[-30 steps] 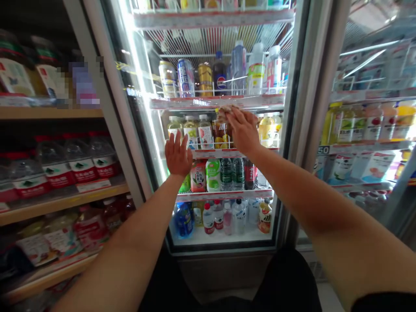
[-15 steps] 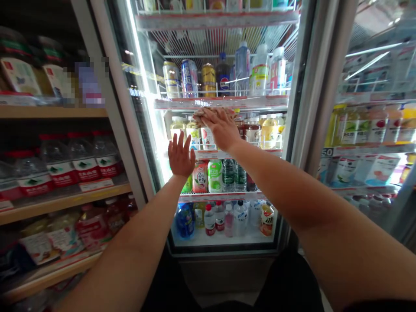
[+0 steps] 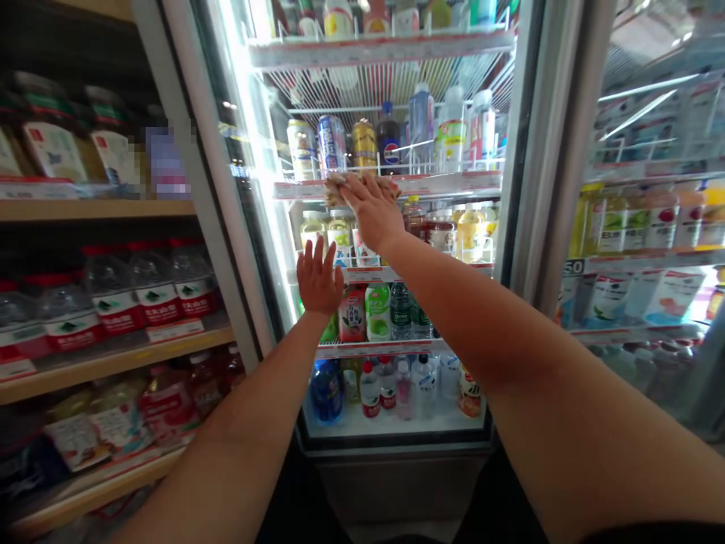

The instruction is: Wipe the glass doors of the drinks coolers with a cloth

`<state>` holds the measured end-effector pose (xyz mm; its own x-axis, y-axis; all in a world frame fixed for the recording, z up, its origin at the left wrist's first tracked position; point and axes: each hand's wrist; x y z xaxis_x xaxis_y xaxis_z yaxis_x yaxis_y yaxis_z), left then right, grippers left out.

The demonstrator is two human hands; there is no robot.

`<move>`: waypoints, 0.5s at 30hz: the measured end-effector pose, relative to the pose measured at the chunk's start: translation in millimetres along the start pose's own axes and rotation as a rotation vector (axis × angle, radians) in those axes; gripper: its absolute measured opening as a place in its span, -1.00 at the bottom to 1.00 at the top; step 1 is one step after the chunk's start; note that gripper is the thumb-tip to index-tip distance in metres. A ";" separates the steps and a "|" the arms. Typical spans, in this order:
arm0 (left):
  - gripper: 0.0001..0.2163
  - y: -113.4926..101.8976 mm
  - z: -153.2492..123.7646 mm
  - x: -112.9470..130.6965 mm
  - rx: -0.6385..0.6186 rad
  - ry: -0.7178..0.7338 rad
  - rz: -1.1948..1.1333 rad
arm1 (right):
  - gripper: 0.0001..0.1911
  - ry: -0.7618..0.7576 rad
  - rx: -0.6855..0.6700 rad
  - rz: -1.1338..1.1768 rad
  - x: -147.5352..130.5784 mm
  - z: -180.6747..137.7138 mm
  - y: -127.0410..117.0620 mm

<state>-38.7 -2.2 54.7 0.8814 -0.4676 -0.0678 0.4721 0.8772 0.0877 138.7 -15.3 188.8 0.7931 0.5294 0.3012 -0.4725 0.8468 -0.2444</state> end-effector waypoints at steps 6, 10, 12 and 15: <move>-0.52 2.3 -1.2 -2.2 -0.019 -0.013 -0.016 | -0.31 -0.130 -0.142 -0.045 3.2 -31.5 -23.7; -0.52 3.5 -1.5 -2.8 -0.010 -0.008 -0.013 | -0.34 -0.001 -0.014 -0.084 24.9 -50.1 -35.3; -0.53 3.9 -1.5 -2.5 0.003 -0.005 -0.011 | -0.34 0.049 0.021 -0.099 34.4 -60.7 -39.8; -0.52 4.0 -1.3 -2.1 0.003 -0.002 -0.013 | -0.34 0.019 -0.063 -0.109 45.0 -75.6 -49.1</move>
<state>-38.7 2.4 53.8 0.8752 -0.4791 -0.0670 0.4836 0.8707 0.0900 226.7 -36.9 144.6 0.8458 0.4326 0.3122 -0.3581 0.8941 -0.2688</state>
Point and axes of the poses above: each hand's wrist, its own z-axis towards the middle knuckle, its own y-axis out of the palm, x = y × z, and after that the axes turned 11 degrees about x, right-handed
